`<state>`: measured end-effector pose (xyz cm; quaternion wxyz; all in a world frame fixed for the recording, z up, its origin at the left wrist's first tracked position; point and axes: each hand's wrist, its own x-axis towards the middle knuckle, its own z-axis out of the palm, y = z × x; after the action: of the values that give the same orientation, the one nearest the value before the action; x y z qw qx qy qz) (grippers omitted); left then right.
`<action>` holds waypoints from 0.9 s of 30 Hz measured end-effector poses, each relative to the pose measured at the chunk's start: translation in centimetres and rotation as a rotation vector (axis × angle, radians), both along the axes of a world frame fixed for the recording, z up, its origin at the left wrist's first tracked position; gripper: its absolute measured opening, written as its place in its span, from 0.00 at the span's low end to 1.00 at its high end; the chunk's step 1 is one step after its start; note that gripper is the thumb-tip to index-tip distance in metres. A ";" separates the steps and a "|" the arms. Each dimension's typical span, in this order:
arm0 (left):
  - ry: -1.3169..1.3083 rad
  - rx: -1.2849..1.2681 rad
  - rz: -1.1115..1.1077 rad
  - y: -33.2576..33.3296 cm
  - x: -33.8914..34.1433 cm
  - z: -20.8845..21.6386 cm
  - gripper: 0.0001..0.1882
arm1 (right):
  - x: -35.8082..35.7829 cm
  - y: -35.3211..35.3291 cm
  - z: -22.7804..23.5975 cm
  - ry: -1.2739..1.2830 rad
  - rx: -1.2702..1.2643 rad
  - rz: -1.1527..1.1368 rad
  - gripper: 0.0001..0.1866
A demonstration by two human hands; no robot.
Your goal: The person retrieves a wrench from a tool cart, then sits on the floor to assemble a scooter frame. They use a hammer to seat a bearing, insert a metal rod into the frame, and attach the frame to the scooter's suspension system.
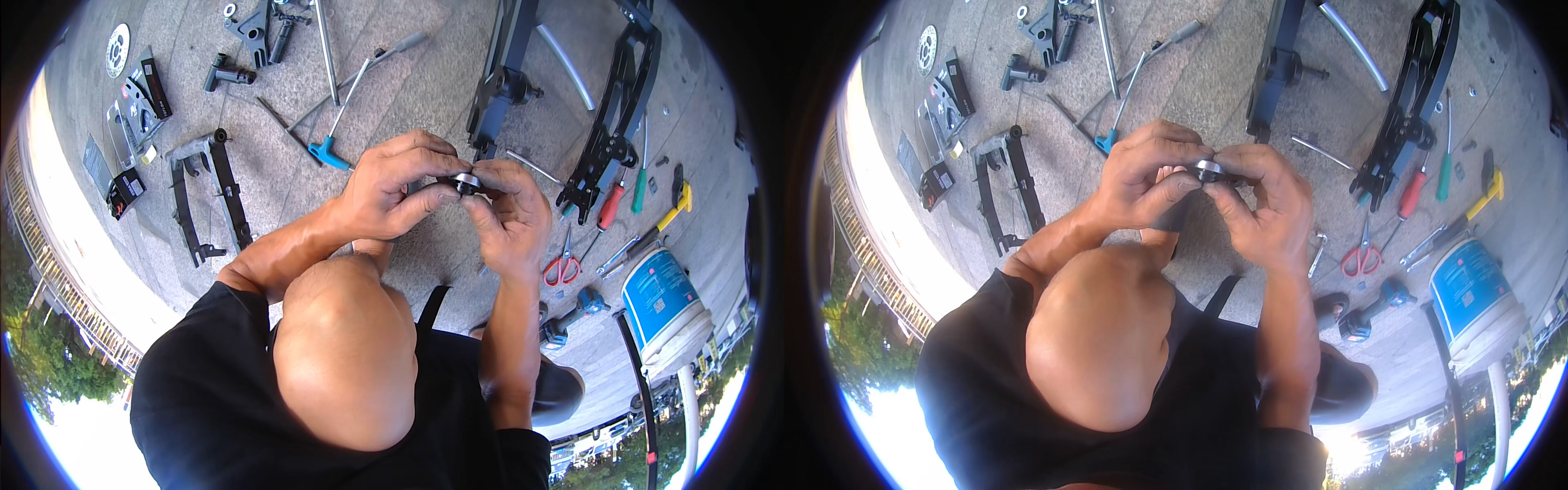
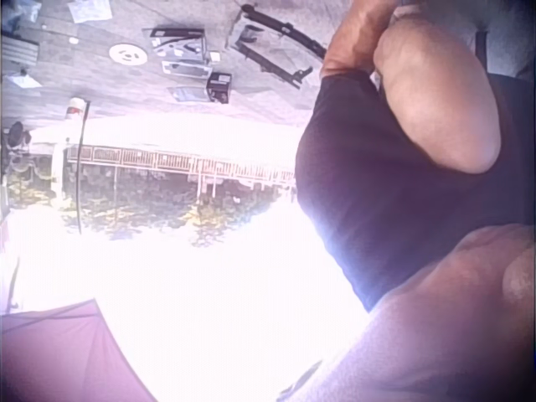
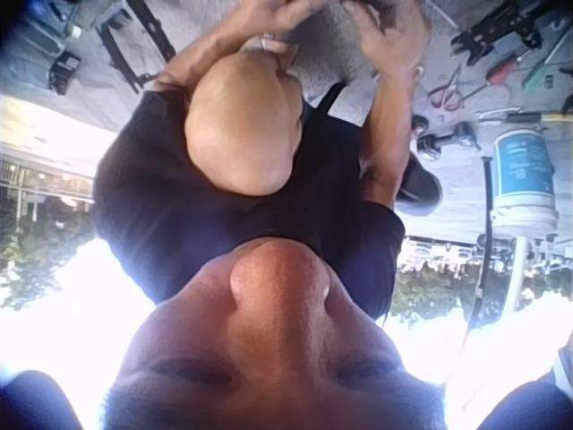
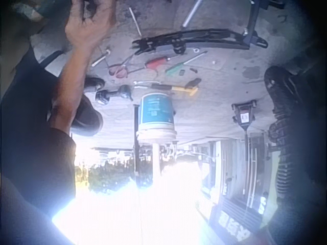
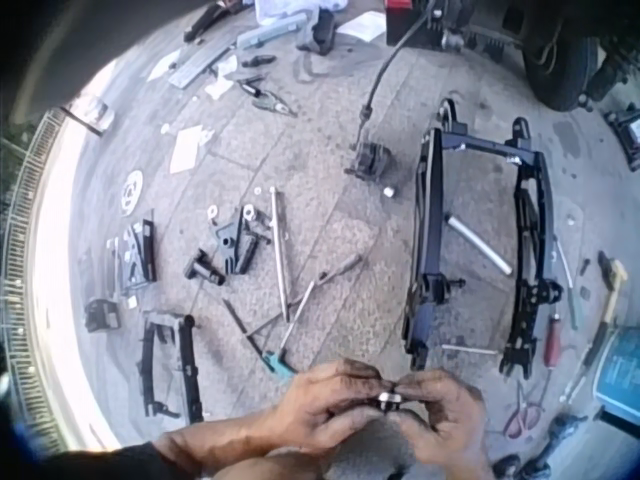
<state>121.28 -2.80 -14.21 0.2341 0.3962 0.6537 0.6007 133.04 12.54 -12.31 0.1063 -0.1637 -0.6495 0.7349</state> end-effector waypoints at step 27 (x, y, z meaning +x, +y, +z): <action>-0.361 0.037 0.042 1.1 0.5 -0.1 0.15 | -0.7 0.3 1.2 -0.161 -0.025 -0.067 0.16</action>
<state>121.74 -1.73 -14.35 0.3277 0.2726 0.5982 0.6786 132.32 12.89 -11.13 0.0761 -0.2452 -0.6411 0.7233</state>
